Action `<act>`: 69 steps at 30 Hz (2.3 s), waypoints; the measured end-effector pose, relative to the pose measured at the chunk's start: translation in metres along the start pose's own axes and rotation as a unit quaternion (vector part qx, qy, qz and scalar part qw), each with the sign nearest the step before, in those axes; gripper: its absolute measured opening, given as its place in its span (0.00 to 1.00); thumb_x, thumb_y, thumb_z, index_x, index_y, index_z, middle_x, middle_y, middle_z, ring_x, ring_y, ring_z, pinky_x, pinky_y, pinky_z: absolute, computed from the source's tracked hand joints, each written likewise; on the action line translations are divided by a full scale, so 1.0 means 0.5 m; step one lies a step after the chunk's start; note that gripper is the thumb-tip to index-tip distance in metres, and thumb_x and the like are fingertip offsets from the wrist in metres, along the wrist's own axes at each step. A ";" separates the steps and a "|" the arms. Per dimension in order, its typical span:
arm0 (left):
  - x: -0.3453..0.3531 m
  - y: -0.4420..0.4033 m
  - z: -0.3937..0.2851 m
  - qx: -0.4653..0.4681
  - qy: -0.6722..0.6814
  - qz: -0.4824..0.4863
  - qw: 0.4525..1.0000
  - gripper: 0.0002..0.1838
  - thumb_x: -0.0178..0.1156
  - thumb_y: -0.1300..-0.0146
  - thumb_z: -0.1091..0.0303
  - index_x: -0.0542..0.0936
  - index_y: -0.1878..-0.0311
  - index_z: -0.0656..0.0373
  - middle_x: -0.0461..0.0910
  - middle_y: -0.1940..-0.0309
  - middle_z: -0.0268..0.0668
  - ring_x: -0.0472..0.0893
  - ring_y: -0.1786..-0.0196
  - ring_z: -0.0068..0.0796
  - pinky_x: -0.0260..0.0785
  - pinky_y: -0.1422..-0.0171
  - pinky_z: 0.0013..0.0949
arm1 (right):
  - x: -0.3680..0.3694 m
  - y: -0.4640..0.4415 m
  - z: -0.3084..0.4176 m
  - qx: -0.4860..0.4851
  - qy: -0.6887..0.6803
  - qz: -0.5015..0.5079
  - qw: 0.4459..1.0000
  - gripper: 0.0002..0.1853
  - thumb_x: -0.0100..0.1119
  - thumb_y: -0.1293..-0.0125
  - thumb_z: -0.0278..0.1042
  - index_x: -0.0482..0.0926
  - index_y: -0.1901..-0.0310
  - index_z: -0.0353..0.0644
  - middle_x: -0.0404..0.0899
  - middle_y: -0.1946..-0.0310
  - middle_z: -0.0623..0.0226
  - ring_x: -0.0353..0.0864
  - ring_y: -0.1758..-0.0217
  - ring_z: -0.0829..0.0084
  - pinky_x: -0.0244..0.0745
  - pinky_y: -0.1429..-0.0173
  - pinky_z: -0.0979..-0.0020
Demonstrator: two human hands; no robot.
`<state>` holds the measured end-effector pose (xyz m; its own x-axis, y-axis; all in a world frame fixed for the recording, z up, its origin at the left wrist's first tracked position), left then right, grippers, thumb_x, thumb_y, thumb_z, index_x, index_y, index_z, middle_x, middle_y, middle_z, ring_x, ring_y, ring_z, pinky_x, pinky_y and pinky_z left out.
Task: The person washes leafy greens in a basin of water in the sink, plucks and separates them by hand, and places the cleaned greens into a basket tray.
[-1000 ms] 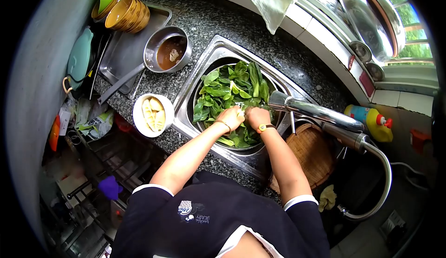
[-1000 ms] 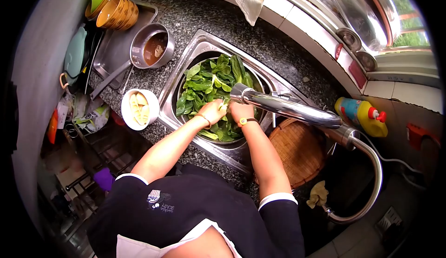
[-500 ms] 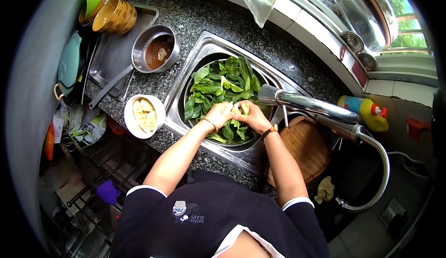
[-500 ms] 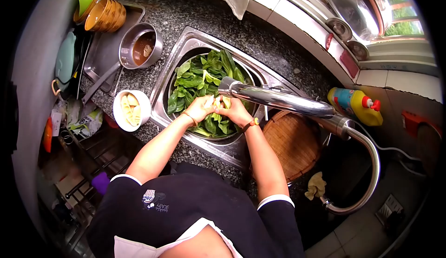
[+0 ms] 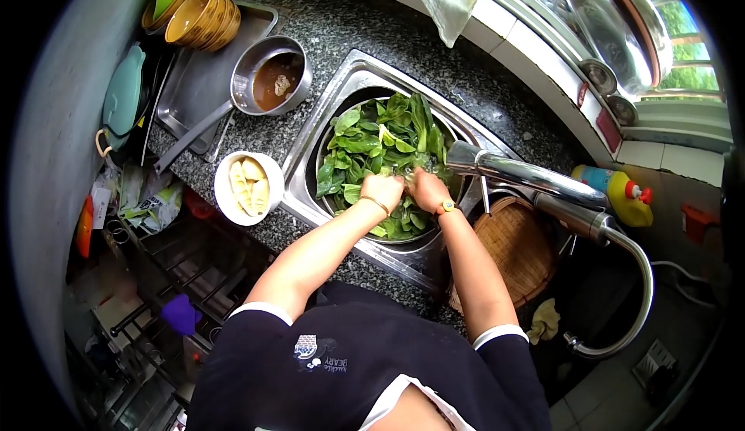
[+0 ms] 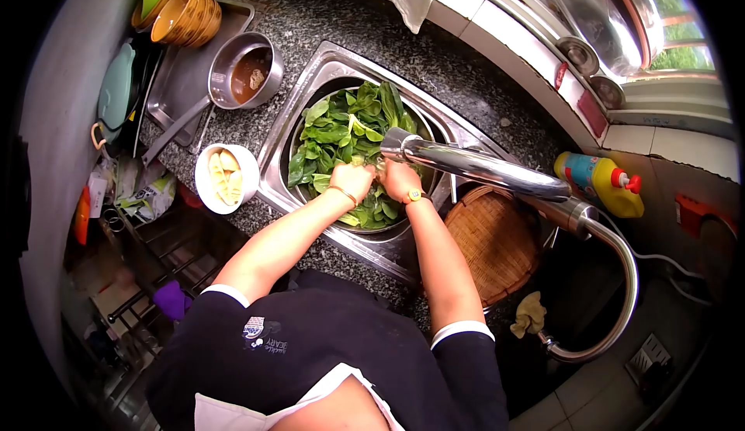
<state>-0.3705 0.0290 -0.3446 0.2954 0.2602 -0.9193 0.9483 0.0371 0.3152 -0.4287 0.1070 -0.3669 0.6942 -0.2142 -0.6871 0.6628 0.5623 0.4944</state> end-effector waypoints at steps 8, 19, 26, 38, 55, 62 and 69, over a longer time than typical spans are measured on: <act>0.024 0.000 0.003 0.004 0.101 0.035 0.994 0.06 0.48 0.44 0.71 0.73 0.66 0.60 0.77 0.69 0.43 0.80 0.63 0.39 0.72 0.60 0.38 | 0.040 -0.004 -0.057 0.077 -0.305 0.025 0.949 0.16 0.58 0.50 0.24 0.72 0.58 0.32 0.77 0.65 0.62 0.75 0.63 0.72 0.69 0.56 0.74; -0.022 -0.006 0.048 -0.077 0.522 0.038 0.849 0.20 0.71 0.59 0.70 0.74 0.63 0.63 0.77 0.71 0.33 0.72 0.68 0.18 0.68 0.60 0.25 | -0.018 0.056 0.017 0.051 -0.582 0.056 0.809 0.12 0.59 0.45 0.25 0.73 0.59 0.32 0.77 0.69 0.68 0.74 0.67 0.80 0.70 0.61 0.78; -0.044 0.012 0.055 -0.095 0.314 0.068 0.942 0.12 0.59 0.52 0.61 0.78 0.65 0.55 0.79 0.71 0.44 0.78 0.65 0.43 0.69 0.59 0.40 | -0.037 0.050 0.063 -0.060 0.026 0.004 0.998 0.11 0.56 0.45 0.40 0.76 0.66 0.42 0.78 0.72 0.53 0.77 0.66 0.52 0.71 0.62 0.57; -0.022 0.027 0.103 -0.214 0.302 0.074 0.926 0.11 0.55 0.51 0.64 0.77 0.65 0.57 0.78 0.69 0.48 0.77 0.63 0.47 0.68 0.57 0.42 | 0.029 -0.010 0.029 -0.058 0.152 0.046 0.986 0.11 0.49 0.47 0.29 0.74 0.61 0.38 0.78 0.67 0.51 0.78 0.62 0.53 0.73 0.61 0.56; -0.024 0.059 0.115 -0.245 0.606 -0.003 0.757 0.09 0.58 0.45 0.74 0.76 0.61 0.63 0.76 0.73 0.29 0.70 0.76 0.15 0.66 0.73 0.20 | 0.043 0.041 -0.025 0.122 -0.595 0.113 0.787 0.12 0.50 0.41 0.23 0.71 0.54 0.33 0.78 0.62 0.63 0.75 0.58 0.75 0.67 0.49 0.76; -0.019 0.061 0.116 -0.246 0.585 -0.003 0.773 0.09 0.58 0.45 0.73 0.76 0.61 0.62 0.75 0.74 0.28 0.70 0.77 0.14 0.65 0.73 0.19 | 0.015 0.007 -0.022 0.122 -0.272 -0.052 0.953 0.20 0.54 0.41 0.43 0.76 0.68 0.28 0.78 0.73 0.51 0.76 0.70 0.65 0.69 0.62 0.65; -0.023 0.063 0.117 -0.251 0.629 -0.026 0.735 0.08 0.58 0.45 0.73 0.75 0.62 0.63 0.75 0.72 0.30 0.72 0.74 0.15 0.65 0.73 0.20 | 0.030 -0.024 0.010 -0.053 -0.192 0.039 0.979 0.19 0.60 0.49 0.31 0.70 0.55 0.34 0.75 0.60 0.45 0.74 0.54 0.53 0.68 0.50 0.62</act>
<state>-0.3370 -0.0293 -0.3381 -0.3799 0.9208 -0.0880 0.6982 0.3478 0.6257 -0.4246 0.0931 -0.3804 0.8091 -0.4413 -0.3882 0.5854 0.6635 0.4659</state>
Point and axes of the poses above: each hand's wrist, its own y-axis away from the middle knuckle, its own x-axis out of the palm, z = x × y, the point moved 8 cm from there along -y, towards the middle knuckle
